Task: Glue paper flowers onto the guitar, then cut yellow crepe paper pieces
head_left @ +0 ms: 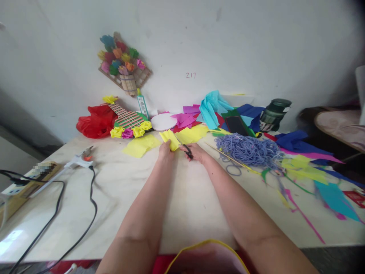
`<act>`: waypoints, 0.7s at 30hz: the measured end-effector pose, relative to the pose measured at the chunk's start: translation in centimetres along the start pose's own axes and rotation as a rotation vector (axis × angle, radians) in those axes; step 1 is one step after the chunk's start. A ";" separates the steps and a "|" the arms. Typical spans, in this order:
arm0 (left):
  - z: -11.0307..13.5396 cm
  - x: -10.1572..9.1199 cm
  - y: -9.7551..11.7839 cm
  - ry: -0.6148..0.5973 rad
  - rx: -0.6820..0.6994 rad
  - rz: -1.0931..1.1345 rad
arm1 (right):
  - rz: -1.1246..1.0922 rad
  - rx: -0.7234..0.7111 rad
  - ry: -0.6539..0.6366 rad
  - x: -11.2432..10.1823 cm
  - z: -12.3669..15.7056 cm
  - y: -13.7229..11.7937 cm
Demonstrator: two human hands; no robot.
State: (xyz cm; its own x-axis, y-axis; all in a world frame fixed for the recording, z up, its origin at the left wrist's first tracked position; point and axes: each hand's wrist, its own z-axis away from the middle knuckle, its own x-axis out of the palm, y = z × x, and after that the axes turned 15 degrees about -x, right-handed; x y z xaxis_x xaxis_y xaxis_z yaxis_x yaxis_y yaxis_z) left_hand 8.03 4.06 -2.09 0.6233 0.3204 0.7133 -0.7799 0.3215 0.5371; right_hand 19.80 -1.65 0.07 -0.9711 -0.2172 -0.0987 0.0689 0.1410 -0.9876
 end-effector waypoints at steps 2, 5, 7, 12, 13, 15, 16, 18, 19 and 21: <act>0.0 0.0 0.0 -0.008 -0.001 0.001 | -0.009 0.001 0.002 0.0 0.0 0.0; 0.0 -0.1 0.0 -0.014 -0.001 0.002 | -0.018 0.009 0.010 0.0 0.1 -0.1; -0.1 -0.1 0.0 -0.011 0.003 0.000 | -0.025 0.008 0.013 0.1 0.1 -0.1; -0.2 -0.2 -0.1 -0.041 0.021 -0.008 | -0.032 0.005 0.030 0.1 -0.2 0.4; -0.2 -0.2 -0.1 -0.042 0.021 -0.009 | -0.037 0.002 0.030 0.1 -0.2 0.5; -0.2 -0.2 -0.1 -0.031 0.016 -0.012 | -0.045 -0.010 0.029 0.0 -0.3 0.7; -0.2 -0.2 -0.1 -0.026 0.013 -0.013 | -0.046 -0.014 0.031 0.0 -0.4 0.8; -0.2 -0.2 -0.1 -0.023 0.011 -0.015 | -0.046 -0.019 0.031 0.0 -0.4 1.0; -0.2 -0.1 -0.1 -0.024 0.011 -0.013 | -0.044 -0.020 0.029 0.0 -0.4 1.0; -0.1 -0.1 -0.1 -0.028 0.013 -0.009 | -0.039 -0.020 0.026 -0.1 -0.5 1.0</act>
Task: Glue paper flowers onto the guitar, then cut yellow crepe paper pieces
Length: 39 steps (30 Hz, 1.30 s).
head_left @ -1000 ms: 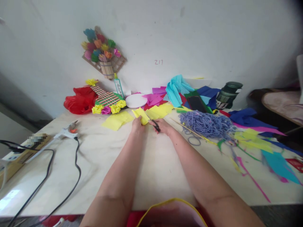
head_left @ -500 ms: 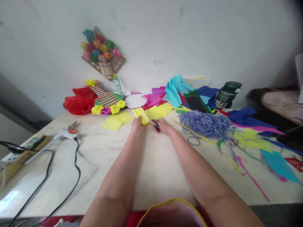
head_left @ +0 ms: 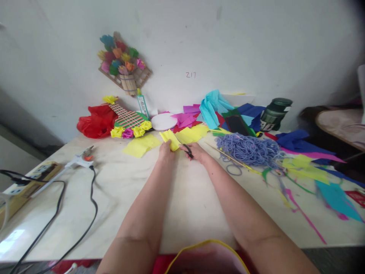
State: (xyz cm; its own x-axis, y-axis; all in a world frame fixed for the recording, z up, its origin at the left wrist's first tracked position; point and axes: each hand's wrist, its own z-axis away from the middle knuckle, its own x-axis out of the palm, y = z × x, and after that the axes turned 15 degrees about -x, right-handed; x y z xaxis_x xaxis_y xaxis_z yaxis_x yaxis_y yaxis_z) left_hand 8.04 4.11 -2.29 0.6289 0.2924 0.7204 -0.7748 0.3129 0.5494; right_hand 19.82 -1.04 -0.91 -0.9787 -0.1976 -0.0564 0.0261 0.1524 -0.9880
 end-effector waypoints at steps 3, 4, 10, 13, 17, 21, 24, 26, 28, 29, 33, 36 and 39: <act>0.0 0.0 0.0 0.006 -0.001 0.004 | 0.008 0.002 0.008 0.0 0.0 0.1; 0.1 0.0 0.0 0.012 -0.002 0.006 | 0.012 0.001 0.008 0.0 0.0 0.1; -0.1 -0.1 0.1 0.020 -0.010 0.018 | 0.032 -0.034 0.007 0.0 -0.1 0.4; -0.2 -0.1 0.2 0.028 -0.012 0.019 | 0.048 -0.038 0.013 0.0 -0.1 0.4; -0.1 -0.1 0.2 0.030 -0.009 0.025 | 0.071 -0.047 0.011 0.1 -0.2 0.5; 0.1 0.1 0.2 0.057 -0.020 0.032 | 0.091 -0.049 0.024 0.0 -0.3 0.8; 0.1 0.2 0.2 0.068 -0.011 0.035 | 0.094 -0.072 0.020 0.0 -0.4 1.1; 0.1 0.2 0.2 0.060 -0.010 0.036 | 0.097 -0.085 0.017 0.0 -0.5 1.2; 0.1 0.1 0.2 0.050 -0.012 0.035 | 0.095 -0.087 0.022 0.1 -0.5 1.3; 0.1 0.1 0.3 0.046 -0.011 0.035 | 0.090 -0.083 0.026 0.1 -0.5 1.2; 0.1 0.0 0.3 0.058 -0.015 0.027 | 0.065 -0.064 0.015 0.0 -0.4 1.0; 0.2 0.0 0.3 0.064 -0.024 0.021 | 0.042 -0.053 0.000 0.0 -0.3 0.8; 0.3 0.1 0.2 0.037 -0.024 0.012 | 0.019 -0.042 -0.002 0.0 -0.2 0.4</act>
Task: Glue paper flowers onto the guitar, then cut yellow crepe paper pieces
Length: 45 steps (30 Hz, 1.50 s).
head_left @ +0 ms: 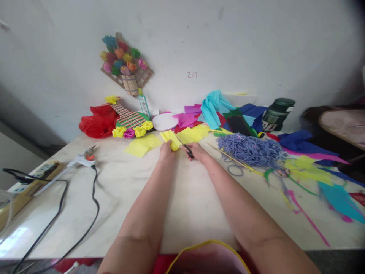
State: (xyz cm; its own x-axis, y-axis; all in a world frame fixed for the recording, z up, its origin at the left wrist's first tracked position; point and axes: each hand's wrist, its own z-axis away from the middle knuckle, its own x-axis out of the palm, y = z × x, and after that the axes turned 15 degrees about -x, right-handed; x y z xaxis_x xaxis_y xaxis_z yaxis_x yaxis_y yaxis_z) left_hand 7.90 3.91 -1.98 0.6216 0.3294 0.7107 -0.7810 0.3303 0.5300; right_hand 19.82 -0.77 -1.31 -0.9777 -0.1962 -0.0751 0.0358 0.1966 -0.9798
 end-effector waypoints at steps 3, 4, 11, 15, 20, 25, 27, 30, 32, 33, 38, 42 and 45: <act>0.1 0.0 -0.2 -0.029 -0.001 -0.014 | -0.004 0.016 -0.003 0.0 0.0 -0.3; 0.1 0.0 -0.2 -0.035 0.000 -0.017 | -0.002 0.020 -0.005 0.0 0.0 -0.3; 0.0 0.0 -0.4 -0.052 0.004 -0.031 | -0.005 0.029 0.012 0.0 -0.1 -0.5; -0.1 -0.1 -0.5 -0.061 0.021 -0.033 | -0.002 0.037 0.019 0.1 0.1 -0.9; -0.2 -0.1 -0.6 -0.069 0.032 -0.040 | 0.014 0.043 0.015 0.2 0.3 -1.3; -0.1 -0.1 -0.5 -0.078 0.037 -0.046 | 0.013 0.045 0.026 0.2 0.2 -1.1; 0.0 0.0 -0.5 -0.073 0.039 -0.050 | 0.021 0.040 0.026 0.2 0.1 -0.9; 0.1 0.0 -0.5 -0.058 0.035 -0.055 | 0.023 0.023 0.026 0.1 0.0 -0.6; 0.1 0.0 -0.5 -0.046 0.035 -0.059 | 0.023 0.016 0.024 0.0 0.0 -0.4; 0.1 0.0 -0.5 -0.041 0.036 -0.059 | 0.020 0.013 0.023 0.0 -0.1 -0.3; 0.1 -0.1 -0.5 -0.062 0.048 -0.050 | 0.002 -0.009 0.015 -0.1 -0.1 -0.1; 0.1 -0.1 -0.4 -0.063 0.053 -0.034 | -0.001 0.002 0.017 -0.1 0.0 -0.2; 0.2 0.0 -0.5 -0.034 0.051 -0.018 | 0.003 -0.002 0.026 -0.1 0.0 -0.2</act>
State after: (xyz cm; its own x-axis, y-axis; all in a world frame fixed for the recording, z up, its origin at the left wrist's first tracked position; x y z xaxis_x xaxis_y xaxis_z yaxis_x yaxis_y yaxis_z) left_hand 8.26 3.60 -2.11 0.6336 0.2937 0.7157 -0.7725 0.2897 0.5650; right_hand 19.88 -0.80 -1.10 -0.9827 -0.1704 -0.0726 0.0379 0.1988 -0.9793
